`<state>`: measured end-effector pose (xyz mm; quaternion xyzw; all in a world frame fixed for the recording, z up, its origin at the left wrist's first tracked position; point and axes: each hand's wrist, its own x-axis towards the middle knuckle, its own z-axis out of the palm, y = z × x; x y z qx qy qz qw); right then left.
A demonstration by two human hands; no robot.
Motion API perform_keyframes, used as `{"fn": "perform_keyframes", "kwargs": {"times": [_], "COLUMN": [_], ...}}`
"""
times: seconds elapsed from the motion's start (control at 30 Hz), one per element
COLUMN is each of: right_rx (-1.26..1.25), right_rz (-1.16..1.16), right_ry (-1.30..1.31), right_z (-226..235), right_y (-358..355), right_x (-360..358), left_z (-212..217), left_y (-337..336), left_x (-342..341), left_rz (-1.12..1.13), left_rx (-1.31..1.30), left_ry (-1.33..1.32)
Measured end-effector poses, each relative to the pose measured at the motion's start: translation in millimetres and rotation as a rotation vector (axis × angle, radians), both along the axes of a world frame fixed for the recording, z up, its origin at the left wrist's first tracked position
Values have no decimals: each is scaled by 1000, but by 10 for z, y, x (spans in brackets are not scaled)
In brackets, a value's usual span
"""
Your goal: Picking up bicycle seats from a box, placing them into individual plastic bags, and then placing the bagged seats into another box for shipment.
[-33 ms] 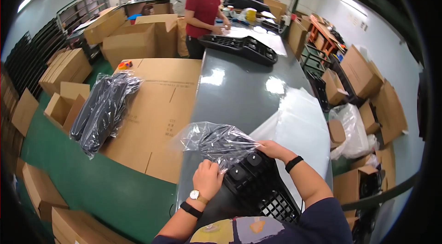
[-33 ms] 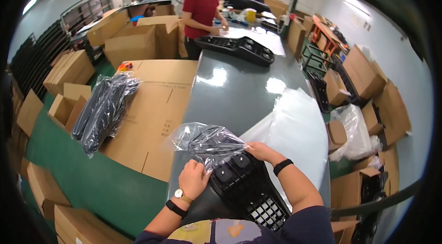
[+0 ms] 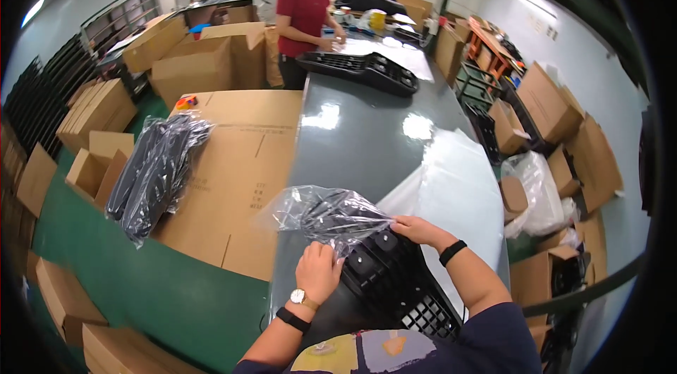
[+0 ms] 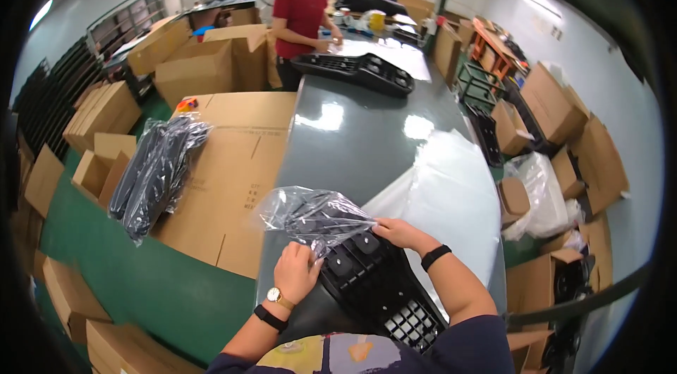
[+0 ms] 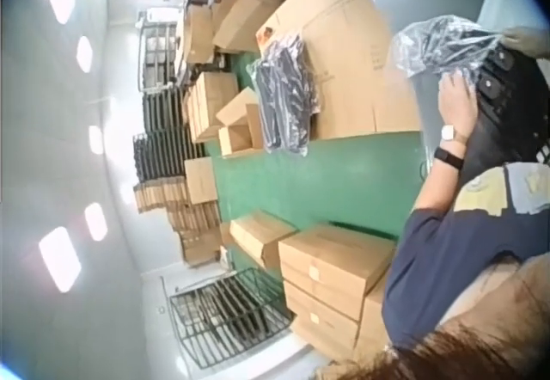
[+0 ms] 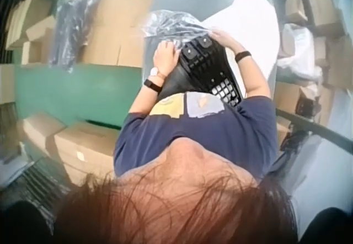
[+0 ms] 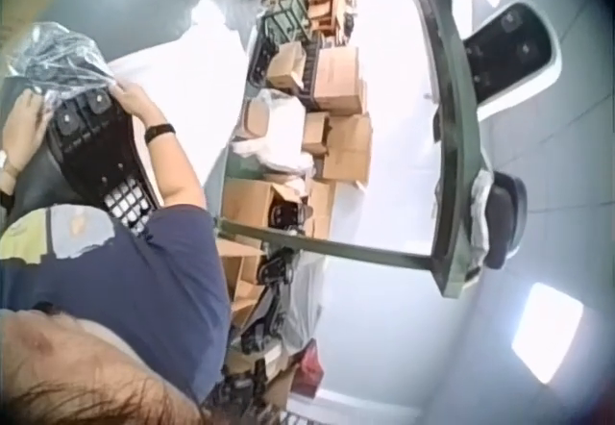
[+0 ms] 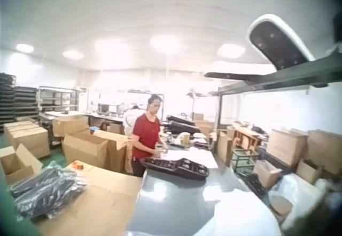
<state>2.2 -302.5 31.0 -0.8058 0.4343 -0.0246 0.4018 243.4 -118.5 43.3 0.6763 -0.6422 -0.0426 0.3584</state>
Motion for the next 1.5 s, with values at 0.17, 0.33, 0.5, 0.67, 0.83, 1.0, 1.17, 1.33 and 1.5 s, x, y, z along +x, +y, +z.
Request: {"fn": "perform_keyframes", "kwargs": {"times": [0.17, 0.33, 0.5, 0.67, 0.83, 1.0, 1.17, 1.33, 1.5], "right_rx": [330, 179, 740, 862, 980, 509, 209, 321, 963], "right_rz": [-369, -871, -1155, -1143, -1033, -984, -863, -980, -1264], "right_ry": [-133, 6, -266, -789, -892, -1105, -1007, -1246, -1432], "right_z": [154, -337, -275, -500, -366, -204, -13, 79, 5], "right_y": [891, 2388, 3376, 3474, 3376, 3469, 3445, 3372, 3466], "right_x": [-1184, -2705, -2737, -2270, -2302, -2083, -1838, -1750, -1774], "left_z": [51, -68, -39, 84, 181, 281, 633, 788, 805], "left_y": [-137, -378, -392, -307, -245, -490, -628, -666, -436], "left_x": [-147, -257, -288, -381, -430, -314, -488, -730, -850], "left_rz": [-74, -97, -94, -254, -264, -179, -176, -294, -413], "left_rx": [81, 109, 199, 128, 59, -19, -74, -100, 80], "left_ry": [64, -12, -94, 81, 121, 348, 281, 53, -243]}}
